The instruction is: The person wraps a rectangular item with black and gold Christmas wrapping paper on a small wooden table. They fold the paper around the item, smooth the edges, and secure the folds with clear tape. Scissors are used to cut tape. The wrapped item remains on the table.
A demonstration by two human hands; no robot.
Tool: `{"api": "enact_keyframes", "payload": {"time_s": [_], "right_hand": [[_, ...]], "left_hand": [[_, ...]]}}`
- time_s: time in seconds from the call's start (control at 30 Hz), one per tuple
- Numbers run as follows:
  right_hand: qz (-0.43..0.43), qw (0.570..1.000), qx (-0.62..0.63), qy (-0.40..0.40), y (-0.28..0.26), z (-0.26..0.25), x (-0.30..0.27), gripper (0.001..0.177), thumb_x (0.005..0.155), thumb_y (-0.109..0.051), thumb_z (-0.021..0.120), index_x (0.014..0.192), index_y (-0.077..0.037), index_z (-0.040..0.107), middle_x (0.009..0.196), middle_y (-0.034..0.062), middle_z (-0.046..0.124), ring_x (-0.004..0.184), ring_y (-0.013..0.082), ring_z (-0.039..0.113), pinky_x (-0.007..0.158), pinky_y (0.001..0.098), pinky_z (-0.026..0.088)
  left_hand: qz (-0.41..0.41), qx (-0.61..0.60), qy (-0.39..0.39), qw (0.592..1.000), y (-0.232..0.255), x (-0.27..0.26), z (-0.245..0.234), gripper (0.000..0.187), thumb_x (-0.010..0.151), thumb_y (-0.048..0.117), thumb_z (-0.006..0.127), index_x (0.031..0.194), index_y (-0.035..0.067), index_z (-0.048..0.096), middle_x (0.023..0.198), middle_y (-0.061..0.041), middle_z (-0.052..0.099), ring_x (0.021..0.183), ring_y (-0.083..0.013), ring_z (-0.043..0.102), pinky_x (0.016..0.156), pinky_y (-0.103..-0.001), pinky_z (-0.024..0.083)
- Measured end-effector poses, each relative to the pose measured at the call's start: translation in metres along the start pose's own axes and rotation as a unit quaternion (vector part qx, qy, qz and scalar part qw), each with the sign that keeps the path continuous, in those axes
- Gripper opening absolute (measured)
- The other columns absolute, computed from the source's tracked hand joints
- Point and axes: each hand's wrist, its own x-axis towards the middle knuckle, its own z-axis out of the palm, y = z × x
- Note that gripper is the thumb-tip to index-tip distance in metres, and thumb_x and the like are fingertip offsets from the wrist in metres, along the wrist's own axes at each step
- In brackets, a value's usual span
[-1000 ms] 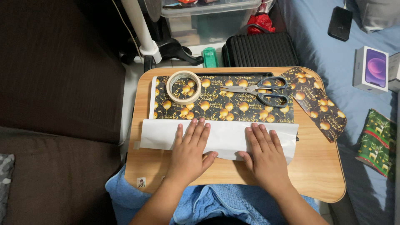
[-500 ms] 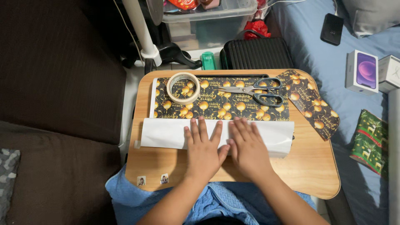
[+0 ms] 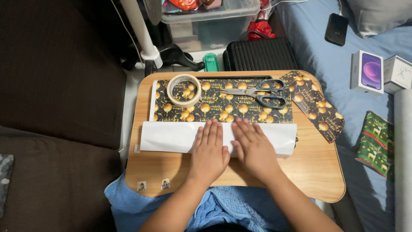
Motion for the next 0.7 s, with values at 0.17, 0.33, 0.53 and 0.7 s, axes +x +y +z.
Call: {"api": "enact_keyframes", "payload": {"time_s": [0.17,0.33,0.53,0.7], "right_hand": [[0.032,0.998,-0.048,0.013,0.033,-0.017,-0.018,0.049,0.099,-0.026,0.054,0.144,-0.004,0.055,0.150,0.0173,0.054,0.142,0.0328,0.048,0.120,0.0495,0.033],[0.058,0.995,-0.081,0.031,0.055,-0.029,-0.038,0.051,0.099,-0.025,0.054,0.146,-0.004,0.054,0.152,0.0175,0.054,0.144,0.0326,0.045,0.121,0.0502,0.030],[0.178,0.958,0.024,0.222,0.079,-0.037,-0.078,0.033,0.102,-0.018,0.064,0.128,0.001,0.060,0.141,0.0217,0.056,0.134,0.0351,0.050,0.117,0.0457,0.035],[0.353,0.893,0.232,0.157,0.086,-0.018,-0.108,0.025,0.091,-0.019,0.079,0.103,-0.001,0.068,0.101,0.0109,0.060,0.079,0.0148,0.056,0.071,0.0286,0.048]], "left_hand": [[-0.003,0.012,0.006,1.000,0.005,-0.001,-0.001,0.070,0.089,0.030,0.058,0.147,-0.006,0.045,0.155,-0.027,0.042,0.148,-0.0400,0.034,0.123,-0.055,0.021],[-0.004,0.029,0.010,1.000,0.011,-0.002,0.000,0.070,0.091,0.035,0.059,0.150,0.002,0.045,0.155,-0.030,0.039,0.148,-0.0451,0.032,0.122,-0.058,0.020],[-0.006,0.039,0.014,0.999,0.016,-0.002,-0.001,0.072,0.090,0.037,0.059,0.152,0.003,0.045,0.155,-0.031,0.039,0.147,-0.0461,0.032,0.121,-0.059,0.020],[-0.011,0.049,0.013,0.999,0.018,0.000,0.001,0.071,0.092,0.041,0.058,0.151,0.003,0.046,0.155,-0.030,0.040,0.147,-0.0460,0.031,0.120,-0.062,0.019]]}}
